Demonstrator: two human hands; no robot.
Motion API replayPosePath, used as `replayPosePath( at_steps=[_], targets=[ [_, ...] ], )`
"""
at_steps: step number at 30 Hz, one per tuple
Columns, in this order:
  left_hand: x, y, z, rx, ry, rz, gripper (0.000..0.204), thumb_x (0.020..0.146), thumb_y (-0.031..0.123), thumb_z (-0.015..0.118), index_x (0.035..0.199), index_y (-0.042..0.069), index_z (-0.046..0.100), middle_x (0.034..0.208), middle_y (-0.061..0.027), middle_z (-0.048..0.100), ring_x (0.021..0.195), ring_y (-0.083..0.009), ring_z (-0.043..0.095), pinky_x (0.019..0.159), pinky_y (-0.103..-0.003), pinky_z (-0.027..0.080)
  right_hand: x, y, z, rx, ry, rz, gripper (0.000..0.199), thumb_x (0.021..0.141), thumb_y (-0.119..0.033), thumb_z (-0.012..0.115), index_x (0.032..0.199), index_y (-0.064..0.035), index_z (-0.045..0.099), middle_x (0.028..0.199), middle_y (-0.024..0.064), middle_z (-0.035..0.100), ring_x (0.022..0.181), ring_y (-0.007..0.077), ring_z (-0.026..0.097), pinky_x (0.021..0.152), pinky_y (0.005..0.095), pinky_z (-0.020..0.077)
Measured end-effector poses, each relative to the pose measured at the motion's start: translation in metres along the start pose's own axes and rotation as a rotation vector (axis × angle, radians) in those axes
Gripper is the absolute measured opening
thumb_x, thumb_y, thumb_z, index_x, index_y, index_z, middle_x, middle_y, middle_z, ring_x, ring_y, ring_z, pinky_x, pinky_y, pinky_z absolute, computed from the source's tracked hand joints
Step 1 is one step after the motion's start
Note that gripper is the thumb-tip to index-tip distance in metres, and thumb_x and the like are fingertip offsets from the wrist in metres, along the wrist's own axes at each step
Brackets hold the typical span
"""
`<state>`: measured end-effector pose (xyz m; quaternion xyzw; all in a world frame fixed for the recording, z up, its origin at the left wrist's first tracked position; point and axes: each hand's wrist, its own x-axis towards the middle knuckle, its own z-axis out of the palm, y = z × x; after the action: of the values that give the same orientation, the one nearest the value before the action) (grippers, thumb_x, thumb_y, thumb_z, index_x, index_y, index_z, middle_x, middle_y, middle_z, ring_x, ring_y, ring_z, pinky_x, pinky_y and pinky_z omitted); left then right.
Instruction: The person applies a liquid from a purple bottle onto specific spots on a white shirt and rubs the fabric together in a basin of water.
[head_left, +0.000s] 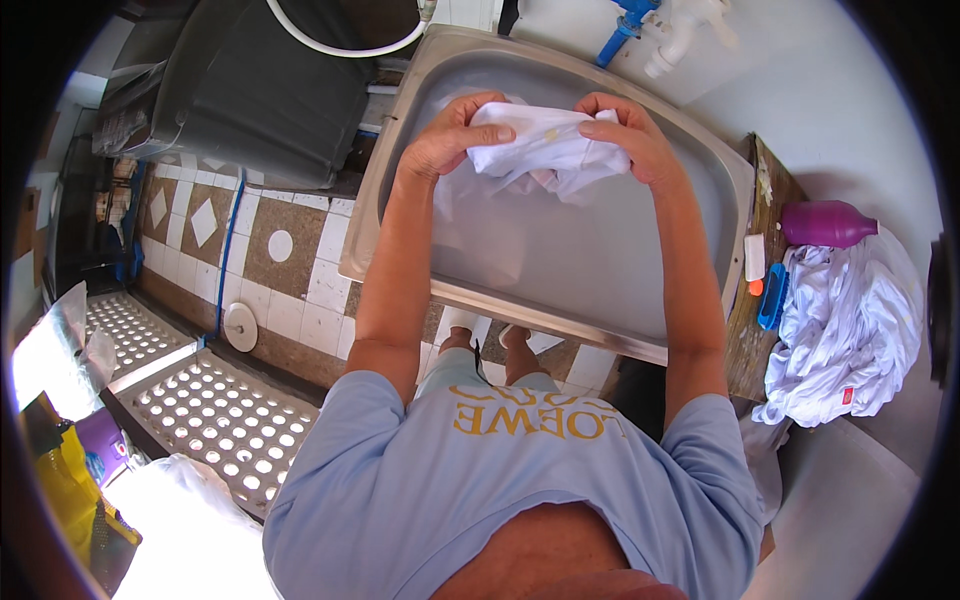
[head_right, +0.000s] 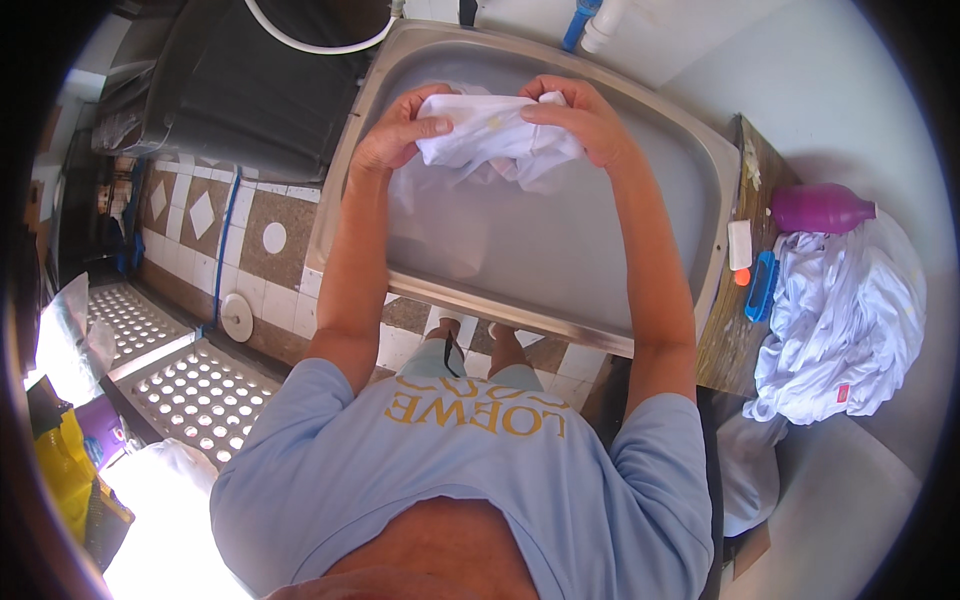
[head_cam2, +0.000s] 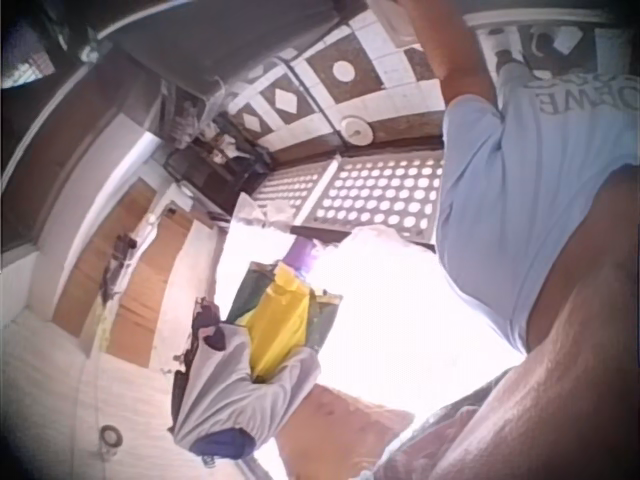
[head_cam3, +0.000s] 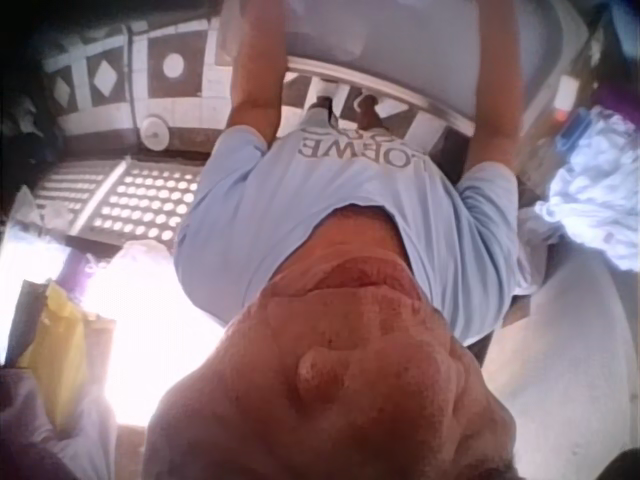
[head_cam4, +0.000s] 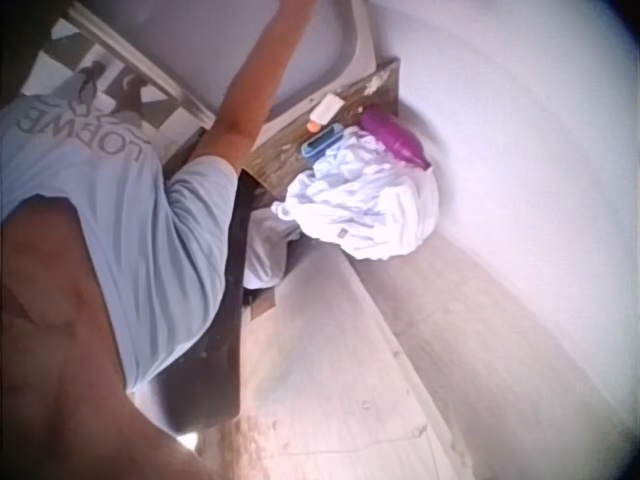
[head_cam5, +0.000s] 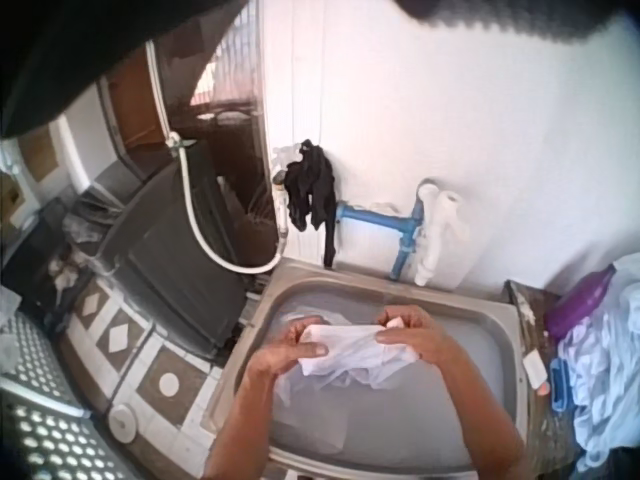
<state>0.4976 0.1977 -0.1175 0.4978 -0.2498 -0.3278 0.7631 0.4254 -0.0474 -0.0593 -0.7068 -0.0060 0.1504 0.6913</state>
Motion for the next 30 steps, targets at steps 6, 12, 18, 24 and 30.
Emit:
replayPosePath(
  at_steps=[6,12,18,24,30],
  targets=[
    [0.006,-0.012,0.013,-0.010,-0.001,-0.383,0.048,0.078,0.024,0.072,0.119,0.001,0.059,0.105,-0.0072,0.064,0.092,-0.0150,0.062,0.082,-0.028,0.048,0.014,-0.001,-0.023,-0.207,-0.019,0.046,0.034,0.080,-0.021,0.069,0.109,-0.0066,0.061,0.098,0.0012,0.060,0.091,0.0109,0.055,0.081,0.0248,0.0441],
    [0.008,-0.020,0.005,-0.281,0.115,-0.356,0.049,0.078,0.015,0.067,0.121,-0.003,0.054,0.110,-0.0109,0.063,0.098,-0.0216,0.064,0.084,-0.033,0.052,-0.048,0.044,-0.093,-0.269,0.935,-0.400,0.068,0.081,-0.019,0.072,0.137,-0.0060,0.038,0.129,0.0085,0.043,0.112,0.0172,0.047,0.092,0.0326,0.0432],
    [-0.002,-0.025,0.011,-0.149,0.139,-0.308,0.050,0.077,0.008,0.068,0.124,0.001,0.054,0.111,-0.0089,0.063,0.101,-0.0182,0.062,0.088,-0.031,0.050,-0.175,0.049,-0.235,-0.698,1.665,-0.522,0.095,0.067,-0.019,0.084,0.135,0.0065,0.023,0.126,0.0202,0.033,0.105,0.0288,0.045,0.087,0.0371,0.0442],
    [-0.006,-0.027,0.025,-0.034,0.168,-0.266,0.053,0.077,0.003,0.069,0.127,0.003,0.052,0.110,-0.0056,0.063,0.102,-0.0158,0.060,0.090,-0.032,0.049,-0.208,0.052,-0.294,-1.111,1.859,-0.463,0.095,0.061,-0.026,0.088,0.128,0.0075,0.029,0.114,0.0185,0.040,0.098,0.0258,0.046,0.080,0.0379,0.0466],
    [-0.006,-0.031,0.010,-0.015,0.208,-0.263,0.055,0.079,0.000,0.064,0.131,-0.001,0.047,0.119,-0.0108,0.059,0.111,-0.0211,0.057,0.098,-0.036,0.044,-0.210,0.069,-0.301,-0.742,1.896,-0.588,0.104,0.057,-0.023,0.091,0.133,0.0051,0.026,0.118,0.0226,0.046,0.101,0.0304,0.054,0.088,0.0393,0.0468]
  ],
)
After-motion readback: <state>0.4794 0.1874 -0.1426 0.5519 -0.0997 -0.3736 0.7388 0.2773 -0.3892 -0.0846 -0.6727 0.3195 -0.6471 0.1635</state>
